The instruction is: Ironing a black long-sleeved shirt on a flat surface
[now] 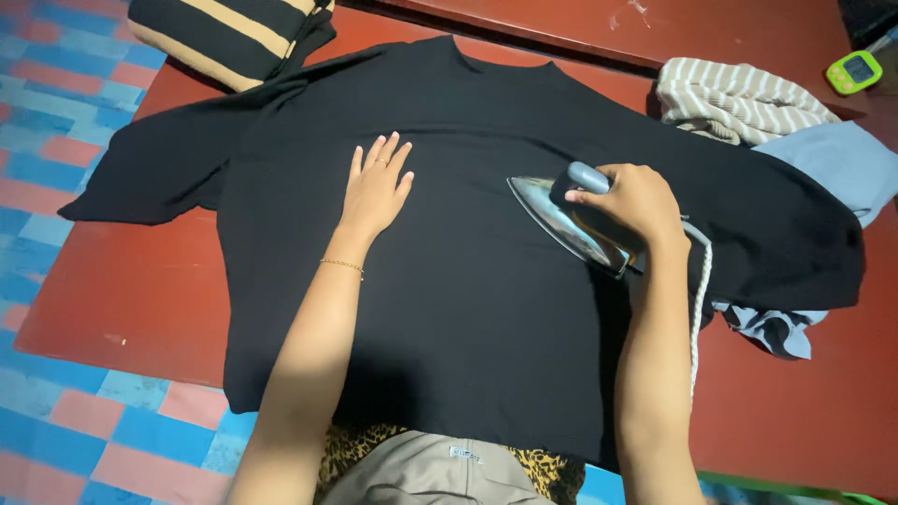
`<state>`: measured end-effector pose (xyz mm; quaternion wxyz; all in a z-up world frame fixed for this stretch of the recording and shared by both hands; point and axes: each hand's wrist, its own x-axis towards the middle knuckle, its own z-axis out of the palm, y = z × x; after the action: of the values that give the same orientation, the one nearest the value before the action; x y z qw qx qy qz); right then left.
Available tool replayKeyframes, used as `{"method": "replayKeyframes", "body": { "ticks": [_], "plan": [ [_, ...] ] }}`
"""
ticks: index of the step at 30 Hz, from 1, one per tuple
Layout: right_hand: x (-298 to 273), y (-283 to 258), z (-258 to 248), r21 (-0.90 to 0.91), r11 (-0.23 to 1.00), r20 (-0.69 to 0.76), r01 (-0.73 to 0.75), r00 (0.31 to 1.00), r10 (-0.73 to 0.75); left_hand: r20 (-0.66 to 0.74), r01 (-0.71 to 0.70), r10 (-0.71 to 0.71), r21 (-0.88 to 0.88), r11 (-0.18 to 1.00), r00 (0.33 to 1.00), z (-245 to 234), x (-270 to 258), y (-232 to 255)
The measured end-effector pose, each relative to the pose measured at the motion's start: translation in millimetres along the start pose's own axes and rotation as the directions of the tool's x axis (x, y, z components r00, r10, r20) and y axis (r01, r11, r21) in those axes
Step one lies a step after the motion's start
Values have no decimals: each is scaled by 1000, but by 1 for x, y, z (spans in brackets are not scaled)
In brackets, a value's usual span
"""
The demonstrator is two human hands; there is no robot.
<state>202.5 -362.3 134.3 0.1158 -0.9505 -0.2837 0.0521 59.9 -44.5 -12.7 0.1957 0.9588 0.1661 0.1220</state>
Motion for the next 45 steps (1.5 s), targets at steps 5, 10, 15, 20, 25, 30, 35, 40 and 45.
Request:
{"method": "replayKeyframes", "body": {
  "ticks": [5, 10, 15, 20, 25, 30, 35, 40, 45],
  "plan": [
    [30, 38, 44, -93, 994, -131, -53, 991, 40, 18, 6, -6, 14, 1000, 1000, -2, -1, 2],
    [44, 48, 58, -222, 971, -288, -83, 957, 16, 10, 7, -7, -22, 1000, 1000, -5, -2, 3],
    [25, 31, 30, -116, 993, -109, -9, 994, -4, 14, 3, -3, 14, 1000, 1000, -1, 0, 1],
    [22, 27, 23, -97, 995, -59, 19, 998, -24, -6, -14, 15, 44, 999, 1000, 3, 0, -2],
    [9, 10, 3, 9, 999, 53, 42, 998, -42, -15, -21, 22, 51, 998, 1000, 1, -1, 0],
    [8, -16, 8, 42, 992, 392, 122, 911, -129, 2, -19, 19, 49, 999, 1000, 7, 2, -6],
    [1, -37, 9, 70, 988, 443, 141, 882, -157, 9, -21, 21, 29, 999, 1000, 3, 1, -8],
    [28, -1, 36, -123, 992, 69, -3, 998, 12, 11, -21, 20, 57, 998, 1000, 2, 2, -13],
    [42, 25, 49, -117, 988, -67, -104, 993, 97, 3, -21, 21, 34, 999, 1000, 2, 1, -11]
  ]
}}
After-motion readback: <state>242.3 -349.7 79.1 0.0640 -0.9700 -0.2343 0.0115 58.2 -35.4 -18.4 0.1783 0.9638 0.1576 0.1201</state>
